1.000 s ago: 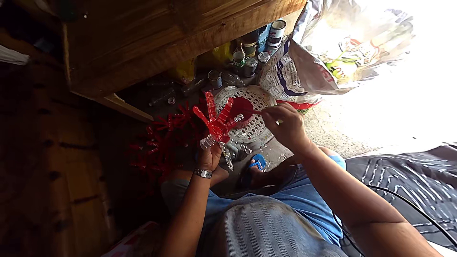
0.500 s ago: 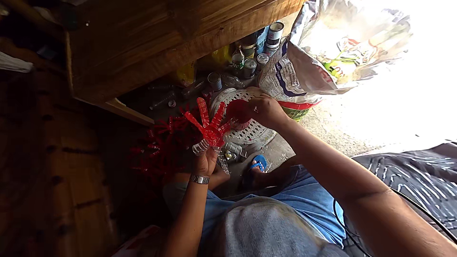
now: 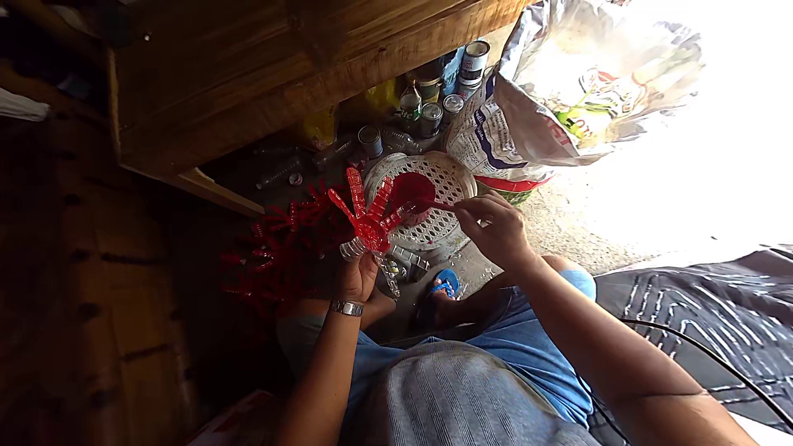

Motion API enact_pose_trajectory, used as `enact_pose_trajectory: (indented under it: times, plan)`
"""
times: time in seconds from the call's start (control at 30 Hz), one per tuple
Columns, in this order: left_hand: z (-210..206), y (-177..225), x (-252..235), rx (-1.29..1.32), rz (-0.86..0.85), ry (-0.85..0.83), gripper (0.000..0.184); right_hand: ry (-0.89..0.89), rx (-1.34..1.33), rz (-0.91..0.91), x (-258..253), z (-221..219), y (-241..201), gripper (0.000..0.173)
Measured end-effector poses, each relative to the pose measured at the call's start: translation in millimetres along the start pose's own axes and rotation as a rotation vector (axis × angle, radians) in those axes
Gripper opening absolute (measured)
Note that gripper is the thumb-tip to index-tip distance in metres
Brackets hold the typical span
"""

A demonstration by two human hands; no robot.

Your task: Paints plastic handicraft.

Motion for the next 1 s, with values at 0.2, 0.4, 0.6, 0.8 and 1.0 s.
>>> enact_pose_trajectory:
  times: [0.2, 0.4, 0.6, 0.8, 1.0]
  plan:
    - [1.5, -0.1, 1.0, -0.019, 0.009, 0.017, 0.022, -0.043, -0.051, 0.056, 4.0, -18.2, -10.8, 0.015]
    - [3.6, 1.0, 3.8, -0.009, 0.002, -0.007, 0.027, -0.036, -0.026, 0.089, 2.7, -13.0, -18.7, 0.014]
    - [3.0, 1.5, 7.0, 0.002, -0.020, 0.001, 0.035, -0.094, -0.015, 0.072, -2.7, -18.3, -18.0, 0.015]
    - [3.3, 1.1, 9.8, -0.011, -0.002, -0.009, 0.035, -0.068, -0.004, 0.073, -3.9, -14.9, -23.2, 0.014]
    - [4.9, 2.9, 10.9, 0.014, -0.017, -0.017, 0.038, -0.072, -0.019, 0.085, -2.3, -18.0, -24.2, 0.013]
Point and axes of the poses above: each hand's wrist, its own x-axis away from the middle knuckle, its own z-axis out of the back of the hand, y = z × x, the point moved 6 cm from there along -x, towards the middle knuckle, and after that the axes turned 14 degrees about -y, right-handed, at the moved point
